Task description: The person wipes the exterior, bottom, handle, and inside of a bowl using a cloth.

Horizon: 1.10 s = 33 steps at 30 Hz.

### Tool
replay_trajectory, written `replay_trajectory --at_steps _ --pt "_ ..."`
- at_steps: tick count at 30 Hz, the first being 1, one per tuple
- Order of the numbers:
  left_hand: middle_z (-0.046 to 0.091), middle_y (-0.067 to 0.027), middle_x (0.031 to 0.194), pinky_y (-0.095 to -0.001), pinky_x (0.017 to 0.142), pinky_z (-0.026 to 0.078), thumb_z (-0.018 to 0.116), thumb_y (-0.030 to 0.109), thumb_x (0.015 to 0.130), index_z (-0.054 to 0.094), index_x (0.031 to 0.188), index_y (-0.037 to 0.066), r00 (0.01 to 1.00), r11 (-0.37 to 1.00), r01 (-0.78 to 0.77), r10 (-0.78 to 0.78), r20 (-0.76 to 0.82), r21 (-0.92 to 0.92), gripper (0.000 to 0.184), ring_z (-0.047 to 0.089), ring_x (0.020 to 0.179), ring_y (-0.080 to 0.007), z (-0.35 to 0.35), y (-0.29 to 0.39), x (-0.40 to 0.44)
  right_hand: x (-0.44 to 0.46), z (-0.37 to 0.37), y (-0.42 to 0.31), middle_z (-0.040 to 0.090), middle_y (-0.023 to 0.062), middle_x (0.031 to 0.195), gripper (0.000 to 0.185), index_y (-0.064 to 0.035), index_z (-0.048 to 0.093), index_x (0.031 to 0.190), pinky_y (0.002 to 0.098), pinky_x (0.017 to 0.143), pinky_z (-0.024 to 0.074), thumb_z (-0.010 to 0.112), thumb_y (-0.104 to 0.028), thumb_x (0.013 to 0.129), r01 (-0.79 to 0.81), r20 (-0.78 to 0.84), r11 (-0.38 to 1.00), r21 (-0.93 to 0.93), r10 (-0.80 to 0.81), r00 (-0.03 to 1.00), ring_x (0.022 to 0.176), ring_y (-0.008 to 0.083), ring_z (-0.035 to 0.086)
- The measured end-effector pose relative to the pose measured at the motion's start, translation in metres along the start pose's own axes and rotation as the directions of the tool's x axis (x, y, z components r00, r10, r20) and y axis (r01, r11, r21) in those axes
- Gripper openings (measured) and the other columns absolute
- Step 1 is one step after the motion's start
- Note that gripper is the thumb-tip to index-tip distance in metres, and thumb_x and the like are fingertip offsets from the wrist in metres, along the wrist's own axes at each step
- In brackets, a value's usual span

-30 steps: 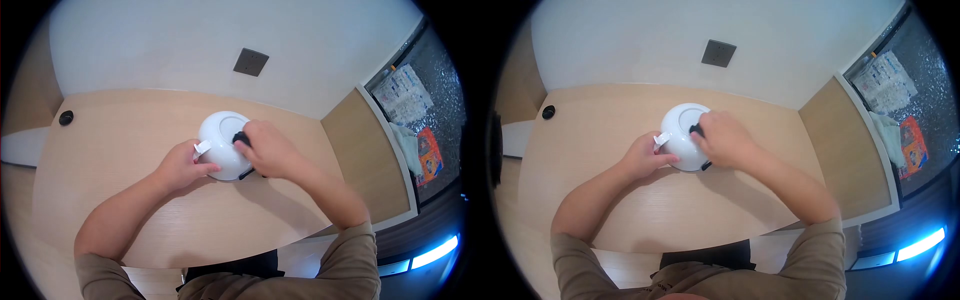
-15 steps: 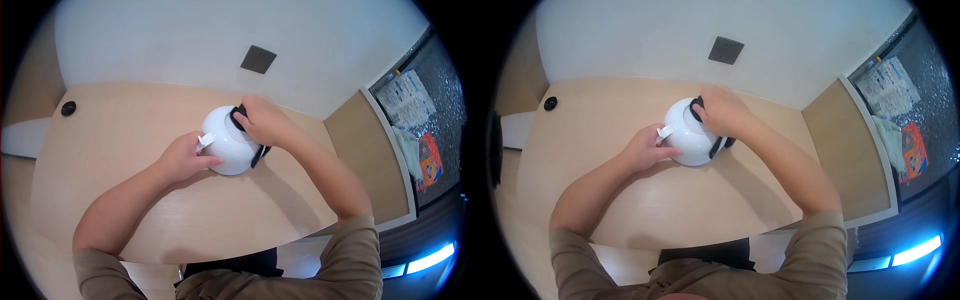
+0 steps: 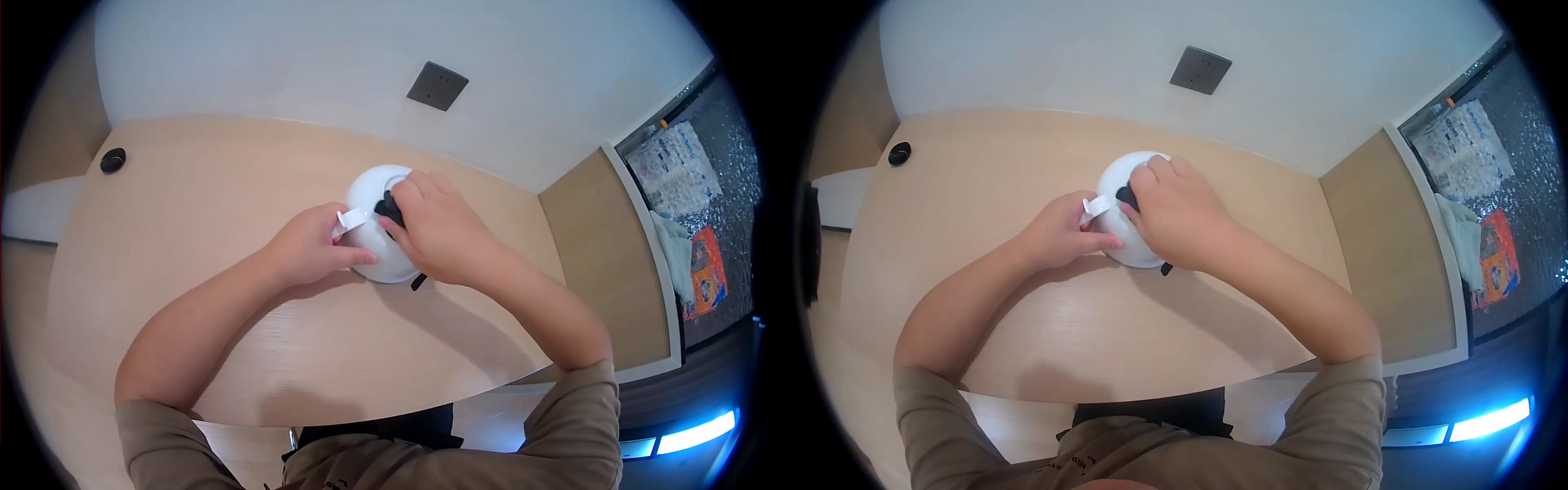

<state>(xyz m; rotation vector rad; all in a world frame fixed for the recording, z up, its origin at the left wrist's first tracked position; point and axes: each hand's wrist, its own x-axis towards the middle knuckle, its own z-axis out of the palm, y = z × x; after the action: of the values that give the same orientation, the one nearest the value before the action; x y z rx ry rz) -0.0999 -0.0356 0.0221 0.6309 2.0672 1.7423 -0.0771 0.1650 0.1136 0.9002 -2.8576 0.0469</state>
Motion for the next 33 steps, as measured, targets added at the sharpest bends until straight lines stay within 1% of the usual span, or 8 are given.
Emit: replay_trajectory --at_steps 4,7,13,16,21,25,29,33 --pt "0.07 -0.0115 0.097 -0.033 0.082 0.054 0.082 0.015 0.082 0.063 0.107 -0.002 0.999 0.993 0.036 -0.037 0.005 0.115 0.035 0.066 0.089 -0.0174 -0.001 0.01 -0.003 0.027 0.012 -0.002 0.06 0.0187 0.103 0.026 0.0004 0.056 0.103 0.0447 0.085 0.0463 0.061 -0.024 0.097 -0.058 -0.049 0.995 -0.077 0.054 0.997 0.097 0.0384 0.055" --pt "0.07 -0.0119 0.098 -0.0334 0.083 0.054 0.082 0.014 0.082 0.063 0.107 -0.002 1.0 0.999 0.014 -0.013 -0.005 0.031 0.035 0.066 0.089 -0.0181 0.001 0.005 -0.003 0.053 0.015 0.008 0.062 0.021 0.1 0.03 0.0022 0.057 0.103 0.0472 0.083 0.0477 0.059 -0.027 0.098 -0.172 -0.066 0.976 -0.135 0.164 0.984 0.095 0.0401 0.058" --pt "0.066 -0.0044 0.089 -0.0288 0.076 0.05 0.084 0.017 0.08 0.063 0.104 0.001 1.0 1.0 -0.027 0.026 -0.013 -0.017 0.036 0.06 0.082 -0.0121 0.004 -0.001 -0.001 0.053 -0.007 0.035 0.065 0.0267 0.097 0.033 0.0069 0.056 0.102 0.0492 0.083 0.0487 0.057 -0.026 0.099 -0.407 0.145 0.913 0.033 0.399 0.906 0.094 0.0436 0.061" --pt "0.066 -0.0051 0.09 -0.0293 0.077 0.051 0.084 0.016 0.079 0.063 0.105 0.0 1.0 0.998 -0.002 0.003 -0.016 0.065 0.037 0.061 0.084 -0.0129 0.001 0.004 -0.002 0.026 -0.004 0.048 0.064 0.0264 0.096 0.032 0.0074 0.056 0.103 0.047 0.083 0.0485 0.055 -0.024 0.1 -0.387 0.105 0.922 0.027 0.382 0.918 0.092 0.0422 0.061" --pt "0.07 -0.011 0.095 -0.032 0.081 0.053 0.084 0.019 0.08 0.064 0.104 -0.002 1.0 0.998 -0.006 0.007 -0.015 0.058 0.037 0.066 0.087 -0.0186 0.002 0.004 -0.004 -0.012 -0.01 0.042 0.063 0.0304 0.103 0.032 0.0073 0.057 0.101 0.0486 0.085 0.0481 0.057 -0.024 0.099 -0.488 0.134 0.828 0.276 0.47 0.872 0.097 0.0462 0.061" --pt "0.071 -0.0132 0.097 -0.0336 0.083 0.054 0.083 0.02 0.081 0.064 0.104 -0.002 0.998 0.997 -0.063 0.064 -0.018 0.051 0.038 0.067 0.09 -0.0206 0.002 -0.004 -0.001 -0.035 -0.009 0.023 0.062 0.0311 0.101 0.032 0.0086 0.055 0.1 0.0491 0.084 0.0477 0.058 -0.023 0.098 -0.444 0.11 0.871 0.211 0.43 0.896 0.096 0.0459 0.06" --pt "0.07 -0.0109 0.096 -0.0332 0.082 0.053 0.082 0.019 0.082 0.063 0.106 -0.001 1.0 0.997 -0.016 0.016 -0.002 0.075 0.036 0.066 0.089 -0.0186 -0.002 0.0 0.002 -0.045 0.014 -0.013 0.059 0.0207 0.095 0.028 0.0021 0.056 0.096 0.0459 0.078 0.0469 0.067 -0.023 0.092 -0.067 -0.125 0.992 -0.108 0.053 0.991 0.092 0.0389 0.056" --pt "0.069 -0.0093 0.097 -0.0324 0.08 0.052 0.08 0.017 0.083 0.063 0.107 0.0 1.0 0.998 0.0 0.001 0.006 -0.058 0.034 0.063 0.09 -0.0162 0.003 -0.001 -0.003 -0.014 0.021 -0.039 0.058 0.0175 0.094 0.026 -0.0004 0.056 0.094 0.0447 0.076 0.0465 0.067 -0.024 0.091 0.01 -0.116 0.984 -0.18 -0.031 0.993 0.092 0.0357 0.055"
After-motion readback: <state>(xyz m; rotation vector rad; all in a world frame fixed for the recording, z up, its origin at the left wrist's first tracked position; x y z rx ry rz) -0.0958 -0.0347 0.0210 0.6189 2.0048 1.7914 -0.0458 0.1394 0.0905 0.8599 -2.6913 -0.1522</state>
